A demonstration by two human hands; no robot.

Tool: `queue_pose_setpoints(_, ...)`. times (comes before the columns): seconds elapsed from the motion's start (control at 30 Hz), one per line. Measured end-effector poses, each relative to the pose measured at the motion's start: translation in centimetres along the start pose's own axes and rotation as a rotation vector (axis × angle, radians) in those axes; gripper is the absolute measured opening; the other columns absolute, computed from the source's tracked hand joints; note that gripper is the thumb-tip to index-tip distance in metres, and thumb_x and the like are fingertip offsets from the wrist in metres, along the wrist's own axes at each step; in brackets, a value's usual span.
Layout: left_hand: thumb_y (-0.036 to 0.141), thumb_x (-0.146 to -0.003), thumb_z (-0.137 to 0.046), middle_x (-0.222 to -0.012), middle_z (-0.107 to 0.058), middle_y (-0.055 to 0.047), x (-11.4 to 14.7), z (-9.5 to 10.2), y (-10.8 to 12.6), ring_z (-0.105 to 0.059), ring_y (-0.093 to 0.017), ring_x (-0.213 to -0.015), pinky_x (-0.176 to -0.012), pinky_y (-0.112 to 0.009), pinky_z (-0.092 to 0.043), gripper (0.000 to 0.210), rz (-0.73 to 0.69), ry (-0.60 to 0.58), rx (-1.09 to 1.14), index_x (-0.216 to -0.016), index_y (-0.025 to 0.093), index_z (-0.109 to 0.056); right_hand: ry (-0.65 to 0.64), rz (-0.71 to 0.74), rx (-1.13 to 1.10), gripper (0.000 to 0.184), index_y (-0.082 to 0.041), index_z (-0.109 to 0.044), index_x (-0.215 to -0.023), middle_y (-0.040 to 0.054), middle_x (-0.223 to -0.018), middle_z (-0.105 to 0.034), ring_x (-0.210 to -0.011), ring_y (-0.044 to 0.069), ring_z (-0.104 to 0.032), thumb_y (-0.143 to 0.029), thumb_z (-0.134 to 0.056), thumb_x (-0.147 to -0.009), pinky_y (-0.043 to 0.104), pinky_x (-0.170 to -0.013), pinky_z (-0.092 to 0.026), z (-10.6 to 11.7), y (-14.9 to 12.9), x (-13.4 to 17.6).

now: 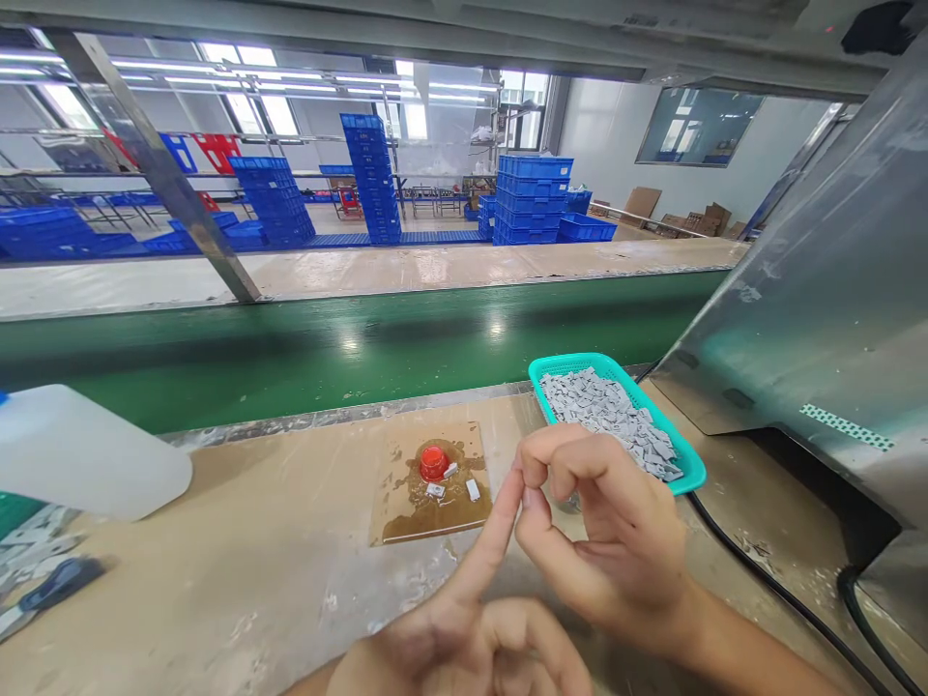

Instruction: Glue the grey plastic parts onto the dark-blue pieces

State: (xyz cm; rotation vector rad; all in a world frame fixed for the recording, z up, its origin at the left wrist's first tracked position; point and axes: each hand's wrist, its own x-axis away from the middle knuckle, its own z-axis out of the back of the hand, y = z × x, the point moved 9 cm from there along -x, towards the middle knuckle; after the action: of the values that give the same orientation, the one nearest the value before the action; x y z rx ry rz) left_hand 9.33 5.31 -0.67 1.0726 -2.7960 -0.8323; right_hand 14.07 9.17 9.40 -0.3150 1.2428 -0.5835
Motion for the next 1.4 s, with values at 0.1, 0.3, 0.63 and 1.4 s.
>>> queue_pose_setpoints(0.1, 0.03, -0.054, -0.071, -0.082, -0.061, 0.001, 0.2, 0.5, -0.2, -0.05, -0.008, -0.059, -0.056, -0.021, -0.029, 0.109, 0.007, 0.035, -0.063, -0.135, 0.032, 0.002, 0.021, -0.022, -0.001, 0.026, -0.021, -0.034, -0.071, -0.004, -0.064, -0.042, -0.062, 0.008, -0.048, 0.004, -0.042, -0.068, 0.019, -0.053, -0.043, 0.0, 0.4, 0.0)
queue_pose_setpoints(0.3, 0.017, -0.058, -0.065, -0.077, -0.058, 0.002, 0.5, 0.9, -0.2, -0.041, -0.004, -0.05, -0.053, -0.018, -0.028, 0.095, 0.015, 0.039, -0.136, -0.134, 0.035, -0.011, 0.004, -0.034, 0.035, 0.024, -0.021, -0.034, -0.067, -0.0044, -0.062, -0.043, -0.058, 0.007, -0.048, 0.002, -0.043, -0.069, 0.018, -0.051, -0.041, 0.3, 0.2, -0.3)
queue_pose_setpoints(0.63, 0.018, -0.055, -0.067, -0.078, -0.06, 0.001, 0.3, 0.5, -0.1, -0.035, -0.003, -0.048, -0.05, -0.017, -0.025, 0.094, -0.013, -0.016, -0.07, -0.133, 0.035, -0.017, -0.044, -0.002, 0.051, 0.027, -0.021, -0.028, -0.062, -0.004, -0.06, -0.04, -0.055, 0.007, -0.043, 0.002, -0.042, -0.066, 0.017, -0.044, -0.035, 0.0, 0.1, -0.3)
queue_pose_setpoints(1.4, 0.032, -0.059, -0.066, -0.067, -0.049, 0.002, 0.6, -0.6, 3.0, -0.038, -0.008, -0.055, -0.054, -0.022, -0.028, 0.088, 0.049, -0.047, -0.233, -0.135, 0.024, -0.021, -0.142, 0.139, 0.227, 0.024, -0.02, -0.046, -0.082, 0.0027, -0.081, -0.062, -0.074, 0.012, -0.06, 0.001, -0.043, -0.073, 0.025, -0.067, -0.052, 0.1, -1.1, -0.5)
